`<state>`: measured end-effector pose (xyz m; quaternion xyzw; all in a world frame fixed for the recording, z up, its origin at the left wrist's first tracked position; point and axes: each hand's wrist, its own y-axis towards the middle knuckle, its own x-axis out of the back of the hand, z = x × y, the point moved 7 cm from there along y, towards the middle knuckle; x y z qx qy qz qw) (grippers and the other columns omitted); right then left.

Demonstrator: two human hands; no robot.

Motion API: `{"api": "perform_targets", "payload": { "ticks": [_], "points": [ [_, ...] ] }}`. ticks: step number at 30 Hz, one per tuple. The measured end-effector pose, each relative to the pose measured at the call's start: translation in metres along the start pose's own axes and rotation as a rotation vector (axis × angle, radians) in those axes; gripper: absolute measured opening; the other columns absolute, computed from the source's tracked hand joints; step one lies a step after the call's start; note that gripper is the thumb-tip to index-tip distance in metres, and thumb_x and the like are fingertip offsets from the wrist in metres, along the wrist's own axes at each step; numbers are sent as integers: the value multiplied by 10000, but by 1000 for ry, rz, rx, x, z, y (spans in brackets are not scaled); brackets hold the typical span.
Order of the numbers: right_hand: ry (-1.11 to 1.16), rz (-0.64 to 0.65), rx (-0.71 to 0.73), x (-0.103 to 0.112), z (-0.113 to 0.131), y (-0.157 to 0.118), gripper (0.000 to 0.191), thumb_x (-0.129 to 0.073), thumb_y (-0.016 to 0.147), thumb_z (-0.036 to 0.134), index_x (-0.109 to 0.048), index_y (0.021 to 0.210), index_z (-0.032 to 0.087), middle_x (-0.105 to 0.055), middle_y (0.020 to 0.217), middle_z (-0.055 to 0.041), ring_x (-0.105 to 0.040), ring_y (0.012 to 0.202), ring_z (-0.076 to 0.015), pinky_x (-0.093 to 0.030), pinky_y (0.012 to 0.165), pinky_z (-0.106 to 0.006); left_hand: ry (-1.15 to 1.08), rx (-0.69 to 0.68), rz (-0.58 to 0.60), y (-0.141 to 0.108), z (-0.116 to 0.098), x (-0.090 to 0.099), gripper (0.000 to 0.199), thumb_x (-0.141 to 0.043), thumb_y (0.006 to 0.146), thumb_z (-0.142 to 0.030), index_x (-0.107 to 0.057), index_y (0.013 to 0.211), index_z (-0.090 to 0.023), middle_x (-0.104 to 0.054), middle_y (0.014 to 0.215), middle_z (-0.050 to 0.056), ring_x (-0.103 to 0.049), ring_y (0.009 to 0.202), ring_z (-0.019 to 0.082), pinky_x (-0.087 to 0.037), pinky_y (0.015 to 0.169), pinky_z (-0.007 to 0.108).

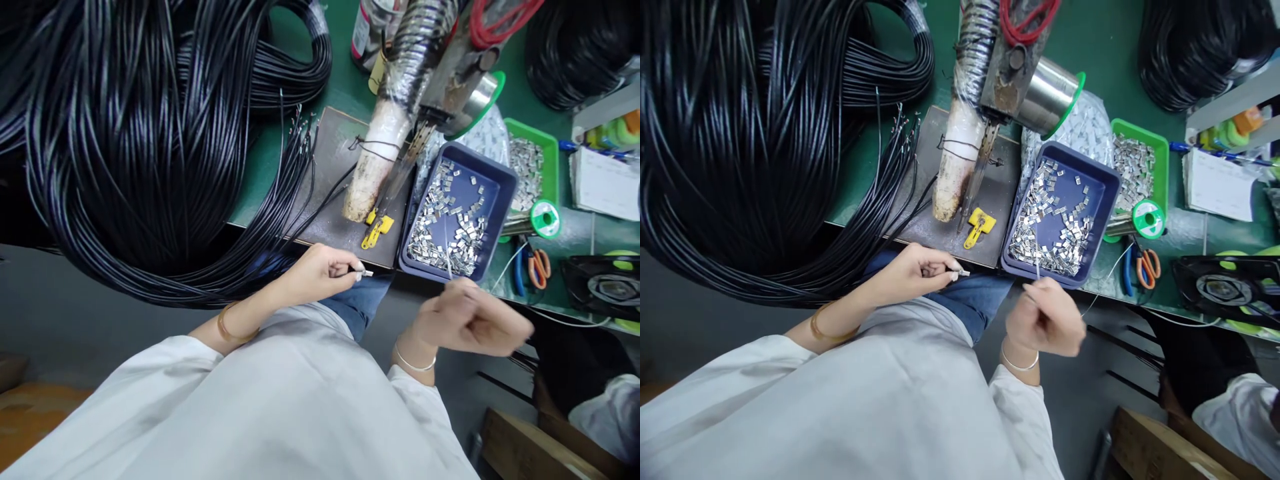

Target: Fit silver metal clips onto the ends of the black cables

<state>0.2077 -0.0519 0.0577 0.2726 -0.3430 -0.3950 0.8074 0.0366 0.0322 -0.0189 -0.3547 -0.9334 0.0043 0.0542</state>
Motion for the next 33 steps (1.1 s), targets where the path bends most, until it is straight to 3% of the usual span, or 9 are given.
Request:
{"api": "perform_targets", "payload": {
  "ticks": [1, 3, 6, 8, 11, 16, 22, 27, 33],
  "points": [
    [62, -157, 48, 14, 5, 4, 102, -641, 871, 366, -577, 850, 290, -453, 612, 83, -421, 399, -84, -361, 423, -281, 58, -12, 26, -4, 1, -1, 167, -650, 840, -227, -759, 891, -112, -502, 500, -59, -398, 461, 49, -334, 471, 171],
    [76, -199, 4, 23, 3, 14, 133, -670, 853, 301, -602, 964, 272, -556, 733, 62, -512, 424, -84, -366, 411, -269, 148, -59, -57, -11, 1, 9, 210, -670, 855, -264, -771, 972, -123, -676, 638, 2, -540, 524, 75, -440, 531, 183],
    [-157, 160, -220, 9, -28, 26, 114, -627, 889, 318, -611, 944, 219, -651, 718, 20, -677, 601, -161, -516, 595, -304, 354, -212, -420, -22, -7, 42, 222, -691, 853, -263, -761, 1015, -127, -734, 789, 43, -586, 578, 94, -486, 596, 213],
    [-366, 358, -213, 4, -48, 30, 147, -659, 854, 352, -619, 843, 211, -671, 751, -2, -679, 684, -176, -523, 701, -326, 576, -278, -619, -28, -11, 61, 241, -681, 852, -231, -752, 1063, -139, -719, 847, 52, -596, 646, 119, -484, 649, 243],
    [-493, 529, -201, 0, -75, 35, 160, -664, 819, 346, -607, 753, 212, -660, 737, -7, -629, 678, -168, -479, 716, -324, 731, -258, -706, -26, -7, 80, 250, -661, 841, -196, -752, 1071, -161, -689, 907, 62, -612, 745, 156, -465, 689, 271],
    [-605, 706, -174, -16, -88, 41, 184, -621, 824, 351, -599, 704, 212, -638, 678, -19, -580, 630, -174, -400, 665, -328, 386, -199, -846, -25, 4, 106, 105, -670, 838, -195, -731, 921, -174, -640, 826, 12, -466, 581, 87, -384, 567, 242],
    [-842, 780, 60, -31, -72, 43, 121, -557, 803, 157, -531, 698, 211, -615, 731, -29, -477, 629, -156, -247, 605, -310, -100, -358, -1138, -45, 16, 132, 199, -698, 875, -373, -583, 974, -245, -640, 951, 17, -596, 805, 124, -479, 699, 251],
    [-854, 762, 101, -36, -75, 44, 97, -514, 801, 149, -496, 731, 215, -554, 735, -19, -443, 645, -153, -239, 600, -322, -256, -371, -962, -42, -2, 115, 236, -710, 857, -443, -640, 909, -223, -679, 887, 5, -533, 557, 63, -459, 561, 242],
    [-555, 441, 4, -19, -65, 53, 92, -552, 801, 201, -497, 731, 222, -599, 777, -26, -560, 726, -169, -418, 634, -312, -274, -312, -247, -9, -43, 41, 116, -779, 762, -247, -750, 817, -149, -729, 747, 45, -616, 619, 106, -463, 561, 225]
  ]
}}
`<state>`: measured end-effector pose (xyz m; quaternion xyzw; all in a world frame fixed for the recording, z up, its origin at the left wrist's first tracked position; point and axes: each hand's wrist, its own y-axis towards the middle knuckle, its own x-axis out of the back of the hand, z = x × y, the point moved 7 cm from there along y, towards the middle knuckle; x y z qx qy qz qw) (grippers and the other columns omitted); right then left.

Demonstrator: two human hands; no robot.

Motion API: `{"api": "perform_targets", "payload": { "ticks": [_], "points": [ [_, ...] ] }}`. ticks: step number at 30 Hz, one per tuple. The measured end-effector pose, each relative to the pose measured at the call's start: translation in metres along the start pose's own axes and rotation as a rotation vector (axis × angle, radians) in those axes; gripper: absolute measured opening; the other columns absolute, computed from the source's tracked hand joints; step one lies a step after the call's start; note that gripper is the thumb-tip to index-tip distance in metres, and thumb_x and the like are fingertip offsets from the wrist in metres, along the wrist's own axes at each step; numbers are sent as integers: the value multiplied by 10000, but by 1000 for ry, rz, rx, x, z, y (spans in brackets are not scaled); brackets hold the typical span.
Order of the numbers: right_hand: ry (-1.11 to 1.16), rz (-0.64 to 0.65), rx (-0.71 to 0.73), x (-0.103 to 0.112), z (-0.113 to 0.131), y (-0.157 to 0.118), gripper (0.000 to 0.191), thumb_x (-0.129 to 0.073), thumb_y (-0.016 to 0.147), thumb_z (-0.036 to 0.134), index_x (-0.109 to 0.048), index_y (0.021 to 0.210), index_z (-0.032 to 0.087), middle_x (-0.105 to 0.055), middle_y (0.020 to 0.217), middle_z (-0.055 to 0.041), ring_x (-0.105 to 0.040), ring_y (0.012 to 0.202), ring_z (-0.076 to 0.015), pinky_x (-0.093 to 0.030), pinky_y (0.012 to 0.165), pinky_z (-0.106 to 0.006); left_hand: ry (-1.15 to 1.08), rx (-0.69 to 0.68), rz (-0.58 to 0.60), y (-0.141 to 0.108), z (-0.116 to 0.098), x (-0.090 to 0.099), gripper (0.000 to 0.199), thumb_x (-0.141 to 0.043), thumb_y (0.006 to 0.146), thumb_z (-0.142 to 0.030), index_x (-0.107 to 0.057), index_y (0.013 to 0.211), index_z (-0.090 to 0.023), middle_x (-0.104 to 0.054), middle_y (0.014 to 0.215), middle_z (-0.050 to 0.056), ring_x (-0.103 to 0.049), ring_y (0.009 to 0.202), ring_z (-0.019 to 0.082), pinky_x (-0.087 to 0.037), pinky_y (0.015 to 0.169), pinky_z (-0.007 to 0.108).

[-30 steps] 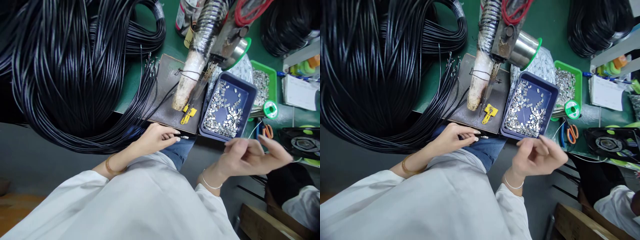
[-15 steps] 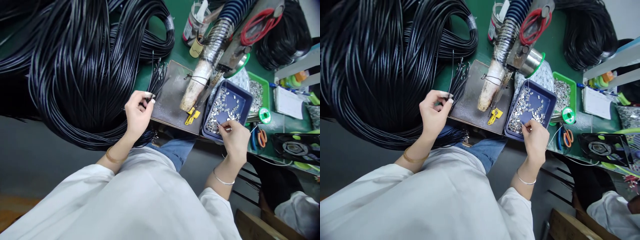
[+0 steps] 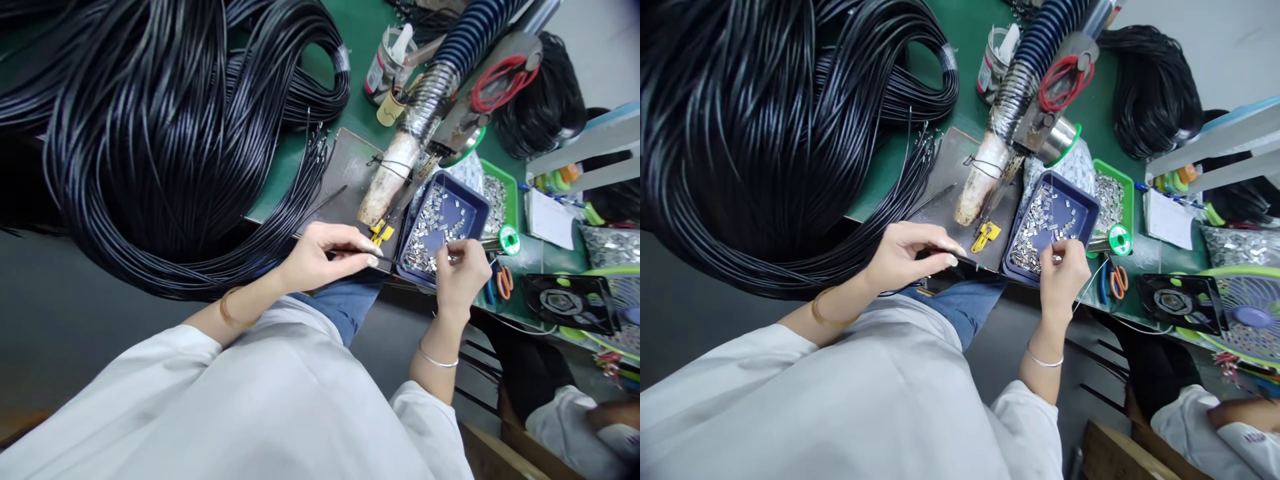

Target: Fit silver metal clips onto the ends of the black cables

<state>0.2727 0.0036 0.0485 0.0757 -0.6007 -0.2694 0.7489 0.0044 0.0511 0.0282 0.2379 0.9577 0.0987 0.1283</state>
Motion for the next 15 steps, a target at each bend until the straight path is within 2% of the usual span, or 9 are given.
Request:
{"api": "perform_targets", "payload": {
  "ticks": [2, 4, 8, 12, 15],
  "points": [
    [155, -120, -47, 14, 6, -8, 90, -592, 814, 235, -532, 750, 216, -643, 841, -41, -619, 752, -171, -458, 596, -296, -94, 125, 106, 2, 10, -18, 87, -752, 765, -217, -723, 757, -135, -691, 654, 27, -576, 552, 90, -432, 519, 214],
    [354, -165, -103, 20, 14, -18, 135, -645, 825, 274, -546, 761, 208, -658, 847, -28, -662, 686, -153, -491, 564, -284, -243, 273, 122, 1, 26, -29, 124, -728, 779, -225, -665, 718, -137, -601, 528, -16, -493, 460, 62, -370, 462, 196],
    [766, -49, -112, 10, 42, -38, 197, -694, 828, 283, -528, 756, 203, -681, 857, -9, -729, 707, -160, -584, 608, -287, -435, 491, 23, -9, 60, -35, 205, -754, 770, -324, -653, 788, -147, -427, 445, -87, -312, 381, 28, -167, 389, 185],
    [799, -50, -48, -4, 68, -53, 100, -708, 831, 240, -630, 781, 201, -692, 855, -16, -721, 794, -158, -618, 699, -314, -419, 574, -25, -20, 76, -33, 320, -790, 749, -429, -696, 867, -147, -351, 460, -108, -167, 383, 15, -61, 383, 209],
    [829, 4, -37, -20, 78, -58, 32, -691, 850, 236, -694, 832, 210, -700, 901, -29, -701, 845, -152, -619, 722, -313, -354, 525, -59, -19, 73, -29, 309, -788, 752, -425, -692, 824, -140, -386, 456, -96, -238, 387, 23, -133, 376, 193]
  ]
}}
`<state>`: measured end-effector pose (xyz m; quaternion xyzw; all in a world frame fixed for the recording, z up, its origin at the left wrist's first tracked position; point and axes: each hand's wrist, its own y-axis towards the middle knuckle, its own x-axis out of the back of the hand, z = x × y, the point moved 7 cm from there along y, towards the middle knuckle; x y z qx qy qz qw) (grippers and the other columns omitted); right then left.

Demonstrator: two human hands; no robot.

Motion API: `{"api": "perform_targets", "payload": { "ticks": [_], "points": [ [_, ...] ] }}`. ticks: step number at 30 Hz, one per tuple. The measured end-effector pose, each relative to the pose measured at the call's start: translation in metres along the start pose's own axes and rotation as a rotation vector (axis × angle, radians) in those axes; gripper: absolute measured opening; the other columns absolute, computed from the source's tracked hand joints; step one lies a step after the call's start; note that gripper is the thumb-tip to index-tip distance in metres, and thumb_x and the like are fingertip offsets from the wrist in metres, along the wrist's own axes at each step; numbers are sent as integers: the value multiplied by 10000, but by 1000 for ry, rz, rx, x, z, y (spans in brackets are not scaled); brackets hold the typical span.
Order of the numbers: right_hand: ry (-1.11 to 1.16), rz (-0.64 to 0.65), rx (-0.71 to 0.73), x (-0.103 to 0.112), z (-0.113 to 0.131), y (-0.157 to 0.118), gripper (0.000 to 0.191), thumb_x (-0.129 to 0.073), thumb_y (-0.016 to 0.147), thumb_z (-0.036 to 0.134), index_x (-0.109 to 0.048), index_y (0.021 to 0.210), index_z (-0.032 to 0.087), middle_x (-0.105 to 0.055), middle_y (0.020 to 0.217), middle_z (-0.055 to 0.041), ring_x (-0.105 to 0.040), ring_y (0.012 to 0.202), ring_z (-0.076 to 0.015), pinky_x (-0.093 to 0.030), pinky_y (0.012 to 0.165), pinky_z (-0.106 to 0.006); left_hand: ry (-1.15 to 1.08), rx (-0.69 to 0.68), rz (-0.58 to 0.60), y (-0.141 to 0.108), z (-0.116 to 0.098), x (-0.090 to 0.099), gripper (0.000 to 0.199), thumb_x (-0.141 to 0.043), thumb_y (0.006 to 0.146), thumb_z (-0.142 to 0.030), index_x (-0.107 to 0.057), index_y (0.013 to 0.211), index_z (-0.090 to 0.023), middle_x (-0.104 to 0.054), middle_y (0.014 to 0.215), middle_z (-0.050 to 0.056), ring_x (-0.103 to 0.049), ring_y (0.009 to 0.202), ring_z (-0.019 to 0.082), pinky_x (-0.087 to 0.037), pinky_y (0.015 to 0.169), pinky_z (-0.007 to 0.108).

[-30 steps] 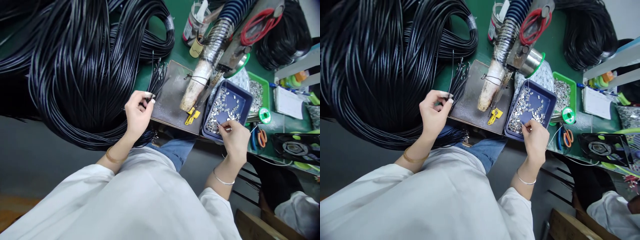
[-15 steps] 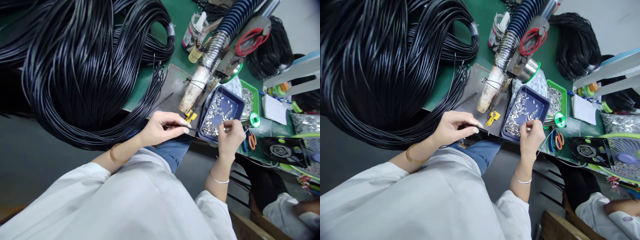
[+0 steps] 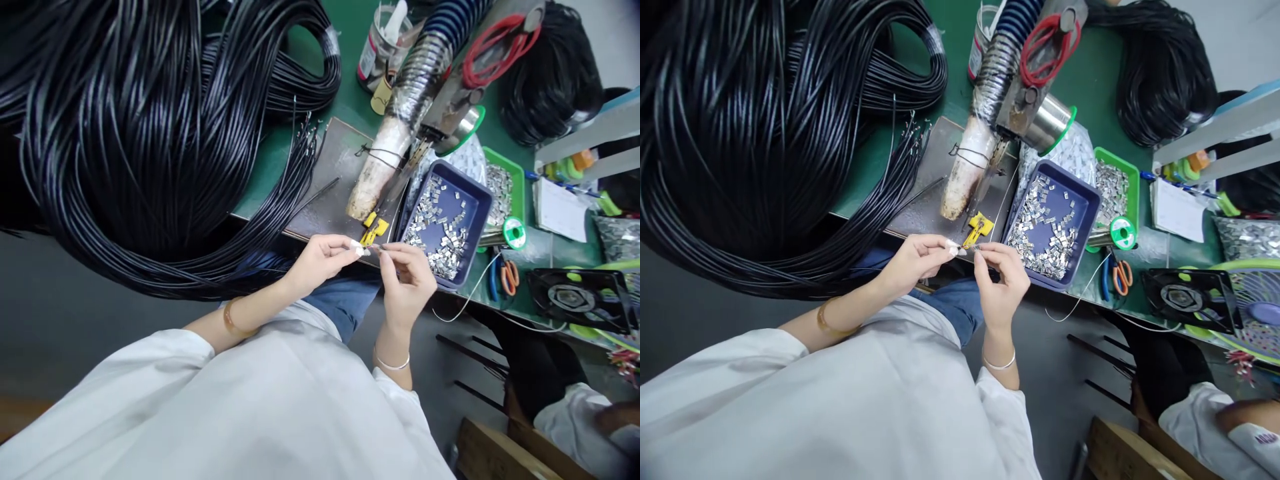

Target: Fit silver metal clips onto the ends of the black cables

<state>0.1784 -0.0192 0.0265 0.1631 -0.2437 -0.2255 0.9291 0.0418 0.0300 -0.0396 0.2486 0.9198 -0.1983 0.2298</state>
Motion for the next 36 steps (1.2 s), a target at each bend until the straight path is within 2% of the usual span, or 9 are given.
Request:
{"api": "perform_targets", "payload": {
  "ticks": [4, 10, 13, 17, 20, 22, 28, 32, 36],
  "points": [
    [105, 102, -94, -16, -11, -1, 60, -680, 860, 260, -712, 854, 211, -707, 936, -36, -703, 870, -146, -613, 729, -293, 99, -85, -21, 1, -11, -2, 242, -813, 718, -323, -680, 760, -125, -558, 536, -39, -439, 461, 48, -335, 439, 175],
    [138, 142, -131, -18, -15, -1, 79, -672, 859, 274, -704, 833, 207, -708, 953, -41, -702, 893, -150, -613, 758, -297, 248, -251, -13, 0, -20, -4, 163, -766, 759, -281, -706, 772, -130, -639, 656, 0, -552, 584, 87, -455, 563, 197],
    [135, 153, -128, -17, -16, -2, 73, -666, 864, 265, -702, 840, 207, -704, 969, -43, -709, 902, -150, -621, 766, -298, 485, -432, -33, -4, -30, -3, 117, -691, 828, -243, -739, 820, -137, -702, 757, 45, -597, 659, 114, -473, 626, 221],
    [23, 170, -65, -15, -11, -3, 58, -650, 873, 237, -699, 863, 207, -699, 993, -45, -713, 907, -151, -629, 781, -309, 867, -645, -23, -11, -39, -8, 190, -576, 913, -208, -747, 871, -137, -700, 754, 64, -577, 644, 129, -449, 639, 251],
    [-60, 161, 16, -14, -3, -4, 62, -646, 867, 191, -703, 868, 214, -699, 996, -38, -705, 932, -154, -620, 796, -312, 1014, -737, -12, -16, -39, -13, 206, -540, 933, -202, -728, 876, -140, -713, 789, 81, -615, 730, 162, -464, 729, 285],
    [1, 161, -1, -14, -1, -6, 52, -646, 863, 186, -689, 845, 211, -695, 997, -36, -712, 934, -159, -620, 792, -318, 929, -688, -5, -18, -35, -13, 188, -551, 937, -228, -696, 846, -150, -700, 767, 60, -602, 699, 145, -461, 712, 271],
    [65, 67, -24, -15, -1, -10, 17, -680, 852, 219, -686, 837, 213, -693, 999, -40, -723, 931, -176, -629, 815, -358, 222, -184, 64, -11, -13, -13, 302, -641, 893, -408, -552, 735, -166, -540, 539, -47, -427, 447, 56, -367, 493, 197],
    [119, -69, -31, -7, -5, -8, 53, -628, 897, 198, -680, 898, 209, -692, 984, -33, -727, 891, -157, -634, 754, -322, 85, -105, 51, -5, -16, -9, 262, -753, 788, -360, -612, 796, -139, -559, 541, -44, -471, 468, 58, -382, 500, 188],
    [81, -136, 153, -1, 9, -10, 146, -551, 933, 144, -653, 998, 226, -721, 980, -27, -734, 902, -160, -643, 760, -343, 105, -87, -34, -1, -18, 1, 210, -786, 727, -280, -655, 776, -123, -515, 538, -58, -426, 466, 43, -332, 474, 174]
  ]
}}
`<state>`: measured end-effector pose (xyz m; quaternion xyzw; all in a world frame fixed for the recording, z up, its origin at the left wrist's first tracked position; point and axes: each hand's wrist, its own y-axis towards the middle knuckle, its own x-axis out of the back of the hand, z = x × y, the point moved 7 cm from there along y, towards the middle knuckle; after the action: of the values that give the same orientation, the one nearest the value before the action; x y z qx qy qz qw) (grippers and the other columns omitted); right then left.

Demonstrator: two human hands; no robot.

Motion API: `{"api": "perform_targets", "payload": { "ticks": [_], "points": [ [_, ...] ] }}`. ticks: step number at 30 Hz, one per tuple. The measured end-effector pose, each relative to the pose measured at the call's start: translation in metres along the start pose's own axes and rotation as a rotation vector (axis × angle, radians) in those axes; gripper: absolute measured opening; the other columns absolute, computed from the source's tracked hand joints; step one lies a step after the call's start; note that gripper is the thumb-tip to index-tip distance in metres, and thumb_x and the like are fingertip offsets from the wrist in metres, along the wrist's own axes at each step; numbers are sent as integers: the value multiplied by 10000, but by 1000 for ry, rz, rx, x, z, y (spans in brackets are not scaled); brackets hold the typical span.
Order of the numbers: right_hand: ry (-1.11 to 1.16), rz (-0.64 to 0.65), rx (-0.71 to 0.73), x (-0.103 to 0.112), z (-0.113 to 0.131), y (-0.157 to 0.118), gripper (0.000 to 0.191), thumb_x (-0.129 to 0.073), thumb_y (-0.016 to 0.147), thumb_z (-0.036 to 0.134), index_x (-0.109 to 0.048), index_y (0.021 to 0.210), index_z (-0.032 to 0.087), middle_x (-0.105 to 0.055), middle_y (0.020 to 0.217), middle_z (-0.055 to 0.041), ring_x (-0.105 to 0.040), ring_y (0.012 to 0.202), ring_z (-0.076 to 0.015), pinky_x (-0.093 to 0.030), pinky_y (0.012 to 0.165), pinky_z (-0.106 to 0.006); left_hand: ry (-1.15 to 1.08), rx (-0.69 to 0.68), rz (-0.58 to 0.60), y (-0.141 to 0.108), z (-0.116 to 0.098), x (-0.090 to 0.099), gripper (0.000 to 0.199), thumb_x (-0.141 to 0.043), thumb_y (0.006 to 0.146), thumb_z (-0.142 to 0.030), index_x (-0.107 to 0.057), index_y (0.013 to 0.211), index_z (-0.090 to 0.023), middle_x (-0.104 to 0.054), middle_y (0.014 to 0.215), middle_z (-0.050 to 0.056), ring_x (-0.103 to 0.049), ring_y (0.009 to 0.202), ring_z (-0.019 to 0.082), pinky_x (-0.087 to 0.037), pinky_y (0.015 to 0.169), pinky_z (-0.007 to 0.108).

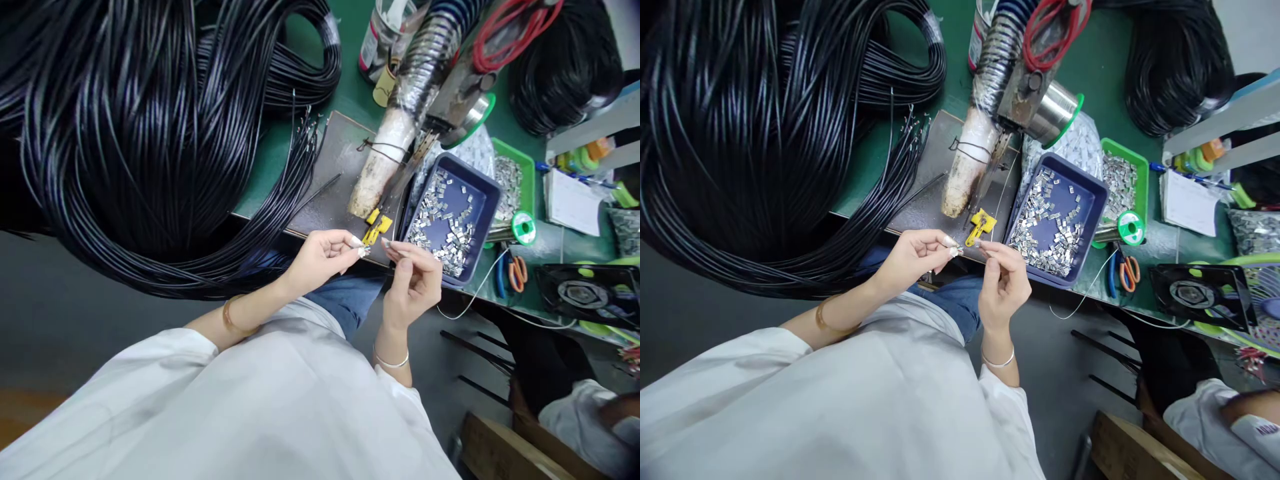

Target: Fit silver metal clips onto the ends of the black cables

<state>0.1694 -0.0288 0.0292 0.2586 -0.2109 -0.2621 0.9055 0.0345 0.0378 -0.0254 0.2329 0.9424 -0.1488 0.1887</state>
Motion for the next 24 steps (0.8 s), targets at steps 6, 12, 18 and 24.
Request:
{"api": "perform_targets", "payload": {
  "ticks": [6, 12, 18, 24],
  "points": [
    [-155, 78, 169, -8, 11, -2, 210, -684, 831, 68, -683, 958, 236, -754, 944, -2, -728, 868, -143, -623, 760, -305, -18, -44, -22, 3, -4, 2, 168, -782, 709, -218, -648, 743, -121, -492, 553, -60, -391, 507, 38, -305, 491, 165],
    [-154, 143, 148, -10, 7, 4, 248, -717, 801, 56, -720, 957, 249, -732, 1000, -10, -716, 915, -148, -615, 825, -331, -18, -15, 14, 4, -4, 1, 178, -796, 695, -211, -658, 730, -106, -509, 549, -56, -397, 497, 37, -295, 472, 164],
    [-242, 259, 190, -13, 8, 3, 244, -694, 823, 61, -697, 986, 243, -718, 1069, -27, -707, 979, -153, -611, 867, -333, 5, -88, 64, 4, -7, -3, 143, -799, 696, -177, -686, 743, -102, -568, 599, -42, -441, 539, 41, -360, 534, 165],
    [-326, 302, 258, -20, 5, -3, 220, -643, 855, 61, -629, 1017, 209, -717, 1114, -69, -695, 1036, -157, -608, 853, -300, 159, -147, 39, 2, -2, -1, 127, -709, 785, -202, -631, 729, -119, -557, 647, -30, -480, 603, 62, -399, 600, 184]
  ]
}}
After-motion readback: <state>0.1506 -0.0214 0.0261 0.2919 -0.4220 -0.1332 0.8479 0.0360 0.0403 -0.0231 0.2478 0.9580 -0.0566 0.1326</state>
